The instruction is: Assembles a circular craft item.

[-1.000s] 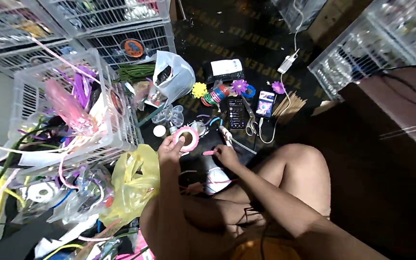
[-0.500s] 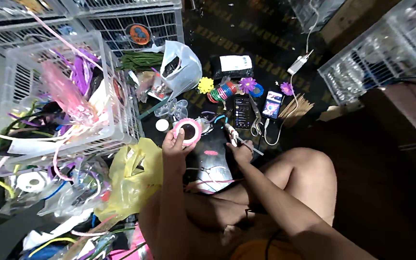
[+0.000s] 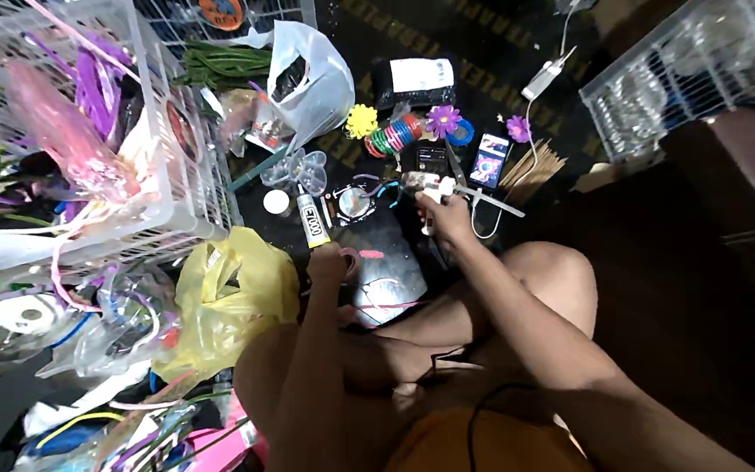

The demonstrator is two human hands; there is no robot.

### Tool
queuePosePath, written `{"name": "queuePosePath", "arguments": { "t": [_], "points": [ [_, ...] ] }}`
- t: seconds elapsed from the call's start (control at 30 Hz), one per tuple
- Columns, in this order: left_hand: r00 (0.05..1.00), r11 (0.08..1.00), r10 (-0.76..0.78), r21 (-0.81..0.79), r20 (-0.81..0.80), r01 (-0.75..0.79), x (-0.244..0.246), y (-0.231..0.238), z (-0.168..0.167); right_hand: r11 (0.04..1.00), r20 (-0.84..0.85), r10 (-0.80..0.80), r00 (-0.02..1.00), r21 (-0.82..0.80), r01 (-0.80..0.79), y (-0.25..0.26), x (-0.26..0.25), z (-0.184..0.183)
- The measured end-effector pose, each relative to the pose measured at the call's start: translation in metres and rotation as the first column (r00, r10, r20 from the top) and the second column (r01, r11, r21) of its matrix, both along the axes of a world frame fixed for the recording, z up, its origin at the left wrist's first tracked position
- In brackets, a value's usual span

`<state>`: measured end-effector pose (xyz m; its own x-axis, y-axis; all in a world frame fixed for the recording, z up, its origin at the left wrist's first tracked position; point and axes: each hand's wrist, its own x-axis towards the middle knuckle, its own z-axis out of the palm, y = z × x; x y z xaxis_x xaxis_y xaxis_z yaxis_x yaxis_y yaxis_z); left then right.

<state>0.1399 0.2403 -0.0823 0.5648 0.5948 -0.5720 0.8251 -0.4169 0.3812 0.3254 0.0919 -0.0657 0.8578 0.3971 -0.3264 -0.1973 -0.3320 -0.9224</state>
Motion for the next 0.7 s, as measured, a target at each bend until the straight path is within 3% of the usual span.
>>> {"name": "queuePosePath", "arguments": {
  "t": [0.17, 0.27, 0.37, 0.43, 0.53, 0.7],
  "points": [
    [0.997, 0.998, -0.059, -0.006, 0.051, 0.059, 0.001, 0.003, -0.021, 0.982, -0.179, 0.037, 0.983, 0.190, -0.003, -0.024, 0.011, 0.042],
    [0.961, 0.994, 0.064, -0.107, 0.268, -0.036, -0.003, 0.010, -0.009, 0.977, -0.114, 0.143, 0.983, 0.174, -0.122, -0.045, 0.004, 0.061],
    [0.727, 0.892, 0.448, -0.319, 0.521, -0.322, 0.004, 0.008, 0.035, 0.961, 0.068, 0.204, 0.977, 0.174, -0.213, -0.050, -0.011, 0.087],
    [0.545, 0.809, 0.588, -0.426, 0.597, -0.405, 0.009, 0.002, 0.069, 0.949, 0.227, 0.214, 0.950, 0.181, -0.257, -0.050, -0.026, 0.105],
    [0.387, 0.782, 0.612, -0.452, 0.690, -0.430, 0.007, -0.012, 0.108, 0.915, 0.422, 0.195, 0.885, 0.248, -0.319, -0.049, -0.049, 0.125],
    [0.288, 0.829, 0.515, -0.384, 0.807, -0.406, -0.009, -0.032, 0.138, 0.868, 0.619, 0.196, 0.761, 0.252, -0.428, -0.044, -0.074, 0.132]
  ]
}}
